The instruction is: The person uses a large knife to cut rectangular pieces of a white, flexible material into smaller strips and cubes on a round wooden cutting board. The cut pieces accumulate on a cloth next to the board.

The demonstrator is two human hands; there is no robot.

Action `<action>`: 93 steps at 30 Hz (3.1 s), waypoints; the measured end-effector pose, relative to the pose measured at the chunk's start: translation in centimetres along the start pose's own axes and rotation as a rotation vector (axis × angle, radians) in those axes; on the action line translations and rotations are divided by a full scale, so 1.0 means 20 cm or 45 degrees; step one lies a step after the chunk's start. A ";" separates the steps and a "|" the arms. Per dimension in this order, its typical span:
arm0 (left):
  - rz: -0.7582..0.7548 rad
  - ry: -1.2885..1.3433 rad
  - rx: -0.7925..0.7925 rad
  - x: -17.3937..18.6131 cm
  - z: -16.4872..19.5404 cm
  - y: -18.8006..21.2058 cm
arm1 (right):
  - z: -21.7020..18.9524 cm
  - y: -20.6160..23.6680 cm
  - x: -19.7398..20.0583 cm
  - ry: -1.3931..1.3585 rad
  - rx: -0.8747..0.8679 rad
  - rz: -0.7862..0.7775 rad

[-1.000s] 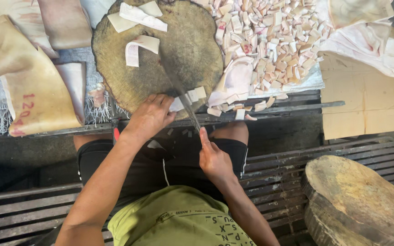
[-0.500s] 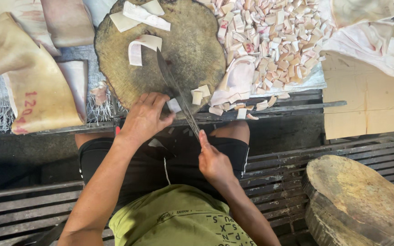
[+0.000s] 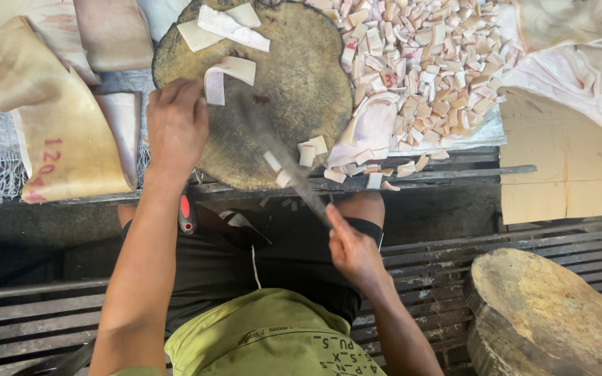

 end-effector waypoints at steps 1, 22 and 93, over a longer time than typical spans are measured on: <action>-0.005 -0.028 -0.056 -0.03 0.01 -0.05 | 0.07 -0.05 0.01 0.036 -0.024 0.069; -1.127 0.620 0.639 -0.42 0.18 0.10 | 0.26 -0.03 -0.08 -0.001 -0.518 0.006; -0.419 0.149 -0.216 -0.21 0.46 0.35 | -0.06 0.04 0.02 -0.035 -0.229 0.183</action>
Point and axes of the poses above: each hand's wrist, its own y-axis away from the middle knuckle, its own x-axis out of the back of the hand, z = x × y, the point moved 8 cm from there along -y, towards the middle knuckle, and after that the axes turned 1 degree about z, right-handed, at the moved point
